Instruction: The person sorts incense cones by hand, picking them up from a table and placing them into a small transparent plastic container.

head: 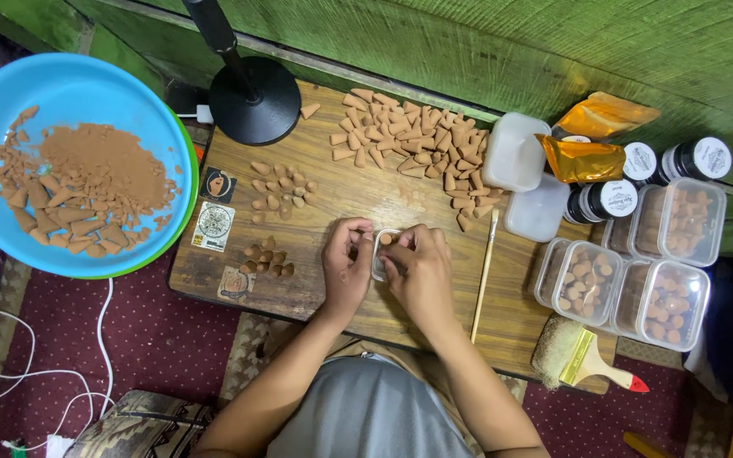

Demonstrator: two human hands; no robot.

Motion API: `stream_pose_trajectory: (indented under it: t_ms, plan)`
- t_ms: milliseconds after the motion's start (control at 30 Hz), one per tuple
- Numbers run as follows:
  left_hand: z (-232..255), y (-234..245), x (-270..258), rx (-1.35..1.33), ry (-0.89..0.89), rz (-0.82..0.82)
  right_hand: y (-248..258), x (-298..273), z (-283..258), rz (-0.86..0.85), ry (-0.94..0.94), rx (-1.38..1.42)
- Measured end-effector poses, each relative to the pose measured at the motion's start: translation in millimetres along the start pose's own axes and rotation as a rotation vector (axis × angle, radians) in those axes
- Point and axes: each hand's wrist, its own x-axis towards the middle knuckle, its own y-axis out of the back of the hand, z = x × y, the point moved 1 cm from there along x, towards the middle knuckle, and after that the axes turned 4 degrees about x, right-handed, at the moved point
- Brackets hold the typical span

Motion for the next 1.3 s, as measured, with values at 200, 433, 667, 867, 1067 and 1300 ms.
stream_pose_trajectory:
  t_ms: [200, 433, 667, 867, 1067, 1300]
  plan:
    - [2.3, 0.8, 1.3, -0.013, -0.014, -0.008, -7.4, -1.7, 14.4, -0.028, 0.025, -0.027]
    - [0.6, 0.8, 2.4, 0.01, -0.052, 0.003, -8.3, 2.1, 12.1, -0.031, 0.025, -0.031]
    - [0.2, 0.4, 2.1, -0.001, -0.047, -0.001, -0.8, 1.5, 6.6, -0.032, -0.003, 0.0]
    - [4.8, 1.6, 2.7, -0.002, -0.054, 0.012, -1.6, -0.2, 5.9, -0.039, -0.009, 0.014]
    - [8.0, 6.6, 4.7, 0.018, -0.094, 0.032, 1.5, 1.7, 9.9, -0.023, -0.009, 0.061]
    - [17.3, 17.1, 6.0, 0.067, -0.193, 0.063, 17.5, 11.2, -6.5, 0.073, 0.004, 0.08]
